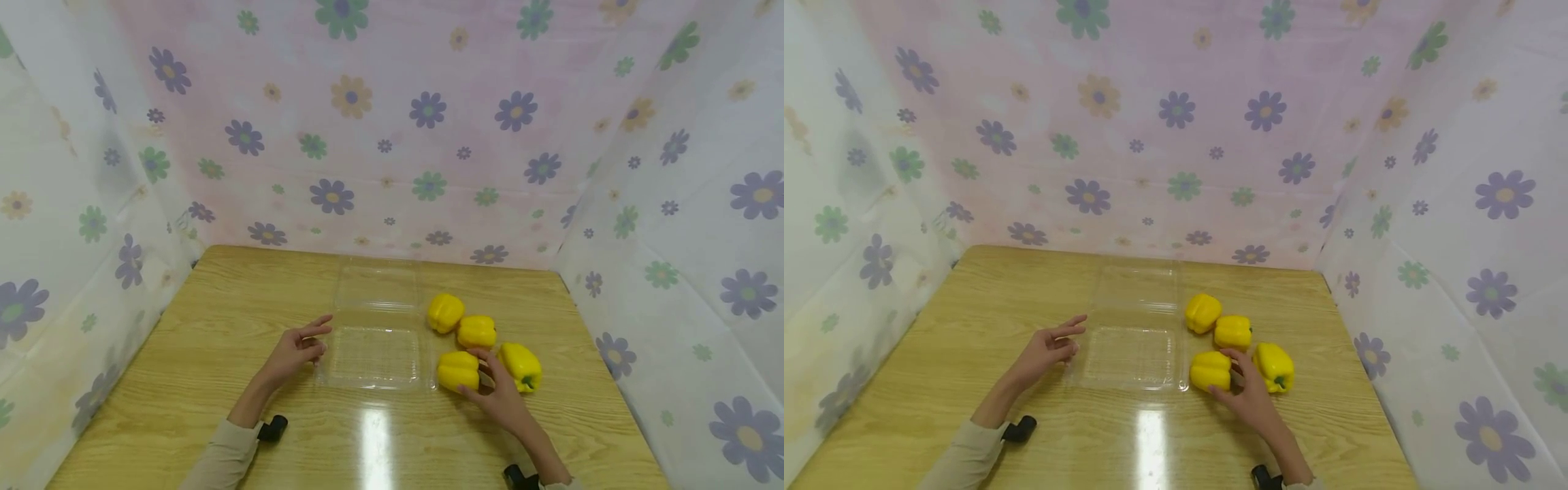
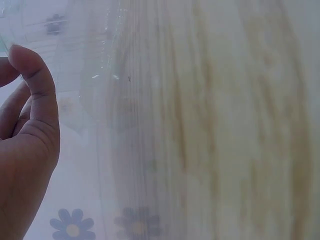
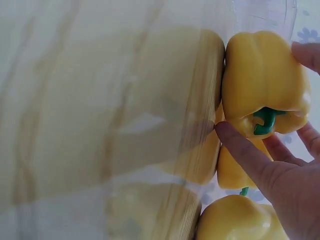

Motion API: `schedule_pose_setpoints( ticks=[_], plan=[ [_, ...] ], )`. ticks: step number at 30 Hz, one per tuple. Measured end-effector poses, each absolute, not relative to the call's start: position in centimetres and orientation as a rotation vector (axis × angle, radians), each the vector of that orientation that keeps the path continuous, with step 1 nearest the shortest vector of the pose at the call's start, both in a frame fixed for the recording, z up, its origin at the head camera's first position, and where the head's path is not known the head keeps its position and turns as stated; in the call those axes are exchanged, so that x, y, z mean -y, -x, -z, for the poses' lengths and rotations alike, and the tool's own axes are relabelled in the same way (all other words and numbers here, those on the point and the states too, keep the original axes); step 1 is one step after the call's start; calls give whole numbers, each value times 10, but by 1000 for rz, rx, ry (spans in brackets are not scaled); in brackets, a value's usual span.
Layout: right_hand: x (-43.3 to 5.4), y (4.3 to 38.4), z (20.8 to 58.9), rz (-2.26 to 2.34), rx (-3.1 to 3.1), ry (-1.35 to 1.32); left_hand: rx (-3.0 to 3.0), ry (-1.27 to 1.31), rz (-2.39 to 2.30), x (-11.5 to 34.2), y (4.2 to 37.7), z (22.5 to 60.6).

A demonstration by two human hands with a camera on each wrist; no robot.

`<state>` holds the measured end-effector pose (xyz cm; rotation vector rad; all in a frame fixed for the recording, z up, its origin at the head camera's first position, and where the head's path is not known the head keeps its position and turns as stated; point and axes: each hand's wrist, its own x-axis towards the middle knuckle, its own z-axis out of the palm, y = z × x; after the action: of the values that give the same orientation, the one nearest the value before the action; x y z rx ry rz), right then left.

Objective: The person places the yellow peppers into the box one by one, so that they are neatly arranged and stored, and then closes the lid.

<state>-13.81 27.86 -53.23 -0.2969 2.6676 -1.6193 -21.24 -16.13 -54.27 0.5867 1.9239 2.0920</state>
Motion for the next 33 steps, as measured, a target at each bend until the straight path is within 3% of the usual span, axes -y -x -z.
schedule_pose_setpoints(
  ticks=[33],
  plan=[
    [-285,137,536,1809,-2528,266,-1959,-517,-2121,154,206,538]
  ],
)
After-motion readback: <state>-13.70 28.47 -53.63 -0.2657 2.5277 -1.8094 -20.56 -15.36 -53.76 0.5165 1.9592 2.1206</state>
